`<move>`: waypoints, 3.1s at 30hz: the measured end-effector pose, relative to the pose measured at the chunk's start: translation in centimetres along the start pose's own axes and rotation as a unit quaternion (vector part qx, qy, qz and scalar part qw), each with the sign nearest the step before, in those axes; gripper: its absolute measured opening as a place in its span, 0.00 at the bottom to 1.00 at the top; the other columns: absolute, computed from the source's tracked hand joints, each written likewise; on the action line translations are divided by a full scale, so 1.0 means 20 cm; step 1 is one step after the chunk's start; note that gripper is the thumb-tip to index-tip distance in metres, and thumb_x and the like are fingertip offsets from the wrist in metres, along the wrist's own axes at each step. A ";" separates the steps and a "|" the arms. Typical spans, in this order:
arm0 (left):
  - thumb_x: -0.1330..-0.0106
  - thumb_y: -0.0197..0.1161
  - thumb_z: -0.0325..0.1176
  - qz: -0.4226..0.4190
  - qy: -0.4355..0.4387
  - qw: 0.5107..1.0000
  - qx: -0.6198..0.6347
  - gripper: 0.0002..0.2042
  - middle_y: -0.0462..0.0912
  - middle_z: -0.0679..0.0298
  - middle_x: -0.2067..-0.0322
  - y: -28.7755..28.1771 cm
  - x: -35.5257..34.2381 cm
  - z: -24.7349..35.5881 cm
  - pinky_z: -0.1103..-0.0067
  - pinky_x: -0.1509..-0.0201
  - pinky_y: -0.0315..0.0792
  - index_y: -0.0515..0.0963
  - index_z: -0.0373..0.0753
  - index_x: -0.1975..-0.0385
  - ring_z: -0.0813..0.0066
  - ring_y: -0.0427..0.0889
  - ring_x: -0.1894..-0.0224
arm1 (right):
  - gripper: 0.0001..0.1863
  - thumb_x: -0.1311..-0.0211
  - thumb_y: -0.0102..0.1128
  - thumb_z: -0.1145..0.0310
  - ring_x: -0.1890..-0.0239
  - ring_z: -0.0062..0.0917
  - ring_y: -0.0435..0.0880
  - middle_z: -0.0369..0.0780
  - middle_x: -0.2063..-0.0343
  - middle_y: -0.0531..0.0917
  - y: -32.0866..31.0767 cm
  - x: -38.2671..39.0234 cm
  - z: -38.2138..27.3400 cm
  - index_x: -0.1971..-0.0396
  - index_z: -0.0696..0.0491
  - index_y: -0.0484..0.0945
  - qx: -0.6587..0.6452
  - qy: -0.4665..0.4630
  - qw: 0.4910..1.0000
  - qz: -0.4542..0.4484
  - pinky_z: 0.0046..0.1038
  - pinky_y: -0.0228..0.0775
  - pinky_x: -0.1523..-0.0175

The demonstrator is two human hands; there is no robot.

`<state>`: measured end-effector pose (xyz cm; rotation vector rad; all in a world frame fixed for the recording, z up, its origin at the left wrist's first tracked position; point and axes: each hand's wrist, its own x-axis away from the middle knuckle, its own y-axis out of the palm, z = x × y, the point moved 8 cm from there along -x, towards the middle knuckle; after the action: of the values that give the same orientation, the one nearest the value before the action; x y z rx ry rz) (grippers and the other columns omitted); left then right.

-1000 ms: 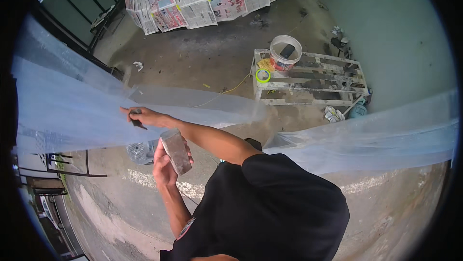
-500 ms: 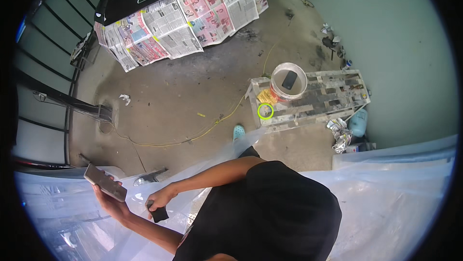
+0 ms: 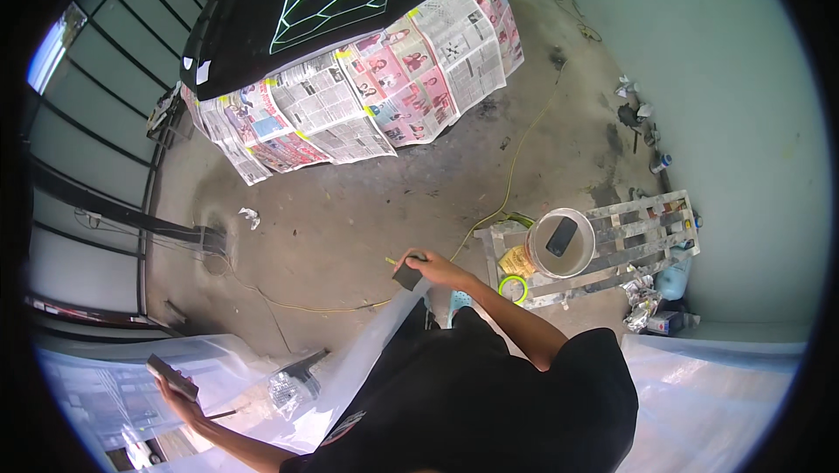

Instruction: The person sands a car hood with a sanding block, dips sandpaper and a block into a bucket of water, and then sands the car hood again with the wet sanding block.

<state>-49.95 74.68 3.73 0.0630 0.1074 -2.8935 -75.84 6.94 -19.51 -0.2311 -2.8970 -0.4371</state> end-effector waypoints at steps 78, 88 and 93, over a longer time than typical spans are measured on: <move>0.32 0.60 0.45 -0.844 0.214 0.115 -0.478 0.30 0.80 0.41 0.42 4.14 3.55 -1.71 0.67 0.35 0.71 0.73 0.27 0.37 0.50 0.80 0.38 | 0.25 0.38 0.57 0.61 0.48 0.47 0.87 0.62 0.56 0.86 -1.37 1.05 1.08 0.53 0.70 0.82 -0.387 0.088 0.442 0.804 0.41 0.77 0.44; 0.29 0.60 0.55 -0.879 0.181 0.140 -0.419 0.33 0.80 0.42 0.41 4.15 3.54 -1.50 0.66 0.37 0.72 0.74 0.30 0.36 0.52 0.80 0.37 | 0.22 0.31 0.48 0.66 0.56 0.43 0.87 0.51 0.56 0.85 -1.31 1.05 0.92 0.49 0.69 0.78 -0.480 -0.101 0.374 0.787 0.44 0.79 0.49; 0.30 0.61 0.56 -0.863 0.188 0.182 -0.432 0.33 0.83 0.35 0.49 4.08 3.57 -1.64 0.62 0.40 0.75 0.82 0.23 0.50 0.45 0.82 0.41 | 0.20 0.30 0.43 0.67 0.57 0.42 0.85 0.50 0.56 0.83 -1.32 0.96 1.07 0.50 0.66 0.78 -0.597 -0.177 0.278 0.731 0.45 0.79 0.51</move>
<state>-98.09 -18.96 -38.13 -0.2251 -1.0114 0.5642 -102.93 -8.98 -42.56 -2.7426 -0.4806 -1.7914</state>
